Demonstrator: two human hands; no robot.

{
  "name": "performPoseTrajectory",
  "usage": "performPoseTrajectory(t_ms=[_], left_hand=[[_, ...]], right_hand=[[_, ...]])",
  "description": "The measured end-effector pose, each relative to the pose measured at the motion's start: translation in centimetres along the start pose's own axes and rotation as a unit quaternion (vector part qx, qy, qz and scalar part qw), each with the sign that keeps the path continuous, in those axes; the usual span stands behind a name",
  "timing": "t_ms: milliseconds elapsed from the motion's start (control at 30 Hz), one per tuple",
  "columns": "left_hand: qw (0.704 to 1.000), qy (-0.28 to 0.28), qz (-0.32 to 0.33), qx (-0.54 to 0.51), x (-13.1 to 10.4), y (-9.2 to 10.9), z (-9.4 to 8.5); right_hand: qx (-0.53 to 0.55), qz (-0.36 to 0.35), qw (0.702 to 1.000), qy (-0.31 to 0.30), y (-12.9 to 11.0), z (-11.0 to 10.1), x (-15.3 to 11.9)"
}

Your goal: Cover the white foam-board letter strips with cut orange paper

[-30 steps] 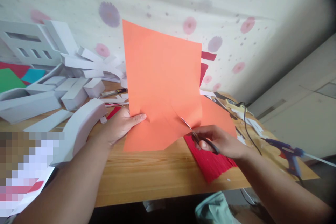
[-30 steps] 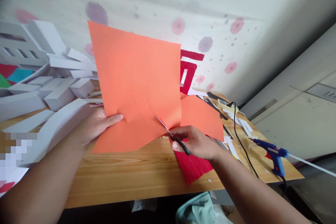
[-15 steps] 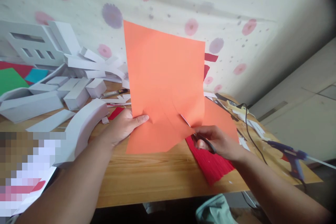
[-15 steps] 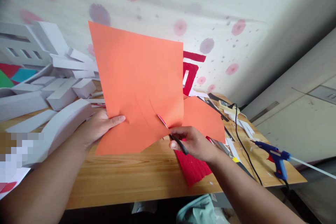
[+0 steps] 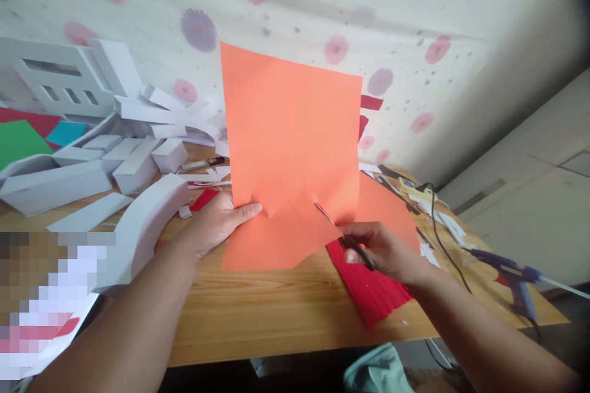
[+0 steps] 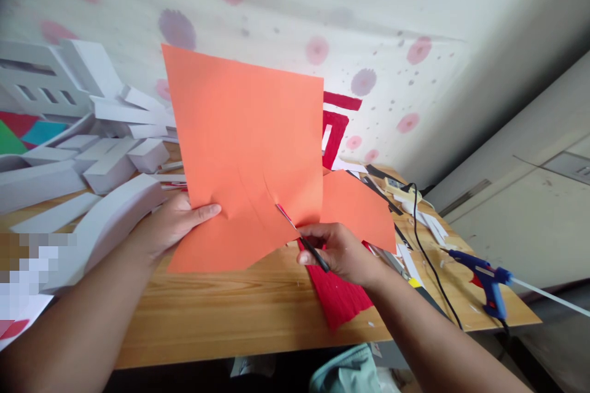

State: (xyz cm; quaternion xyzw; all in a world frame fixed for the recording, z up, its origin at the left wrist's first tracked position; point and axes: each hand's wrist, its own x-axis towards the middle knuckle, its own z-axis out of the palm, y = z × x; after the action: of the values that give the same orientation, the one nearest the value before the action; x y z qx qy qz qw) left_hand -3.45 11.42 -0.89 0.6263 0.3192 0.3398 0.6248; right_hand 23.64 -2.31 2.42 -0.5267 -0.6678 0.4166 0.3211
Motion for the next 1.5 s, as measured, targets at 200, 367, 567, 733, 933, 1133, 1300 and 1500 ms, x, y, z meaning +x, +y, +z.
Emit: performPoseTrajectory(t_ms=[200, 367, 567, 733, 933, 1133, 1300, 1500], left_hand=[[1.000, -0.007, 0.006, 0.002, -0.1, 0.1, 0.0], [1.000, -0.015, 0.006, 0.013, -0.1, 0.0, 0.0], [1.000, -0.022, 0.003, -0.013, -0.1, 0.0, 0.0], [0.999, -0.025, -0.018, -0.041, -0.2, 0.0, -0.1], [0.996, -0.055, -0.028, -0.069, -0.3, -0.1, 0.4], [0.996, -0.065, -0.059, -0.011, -0.2, -0.2, 0.3], [0.996, -0.078, -0.030, -0.017, -0.2, -0.2, 0.2], [0.996, -0.076, -0.041, -0.024, -0.3, 0.1, 0.1]], right_hand=[[-0.001, -0.005, 1.000, 0.019, 0.4, 0.2, 0.0], [0.021, -0.016, 1.000, 0.010, 0.5, 0.4, 0.0], [0.047, -0.025, 0.998, -0.025, 0.3, 0.1, -0.3], [0.056, -0.015, 0.997, -0.043, 0.4, -0.1, -0.4], [0.071, -0.013, 0.997, -0.025, 0.4, 0.5, 0.1], [0.043, -0.019, 0.999, -0.005, 0.3, 1.0, 0.5], [0.031, -0.028, 0.999, 0.015, 0.0, 1.5, 0.8], [0.049, -0.036, 0.998, 0.031, 0.7, 1.6, 0.9]])
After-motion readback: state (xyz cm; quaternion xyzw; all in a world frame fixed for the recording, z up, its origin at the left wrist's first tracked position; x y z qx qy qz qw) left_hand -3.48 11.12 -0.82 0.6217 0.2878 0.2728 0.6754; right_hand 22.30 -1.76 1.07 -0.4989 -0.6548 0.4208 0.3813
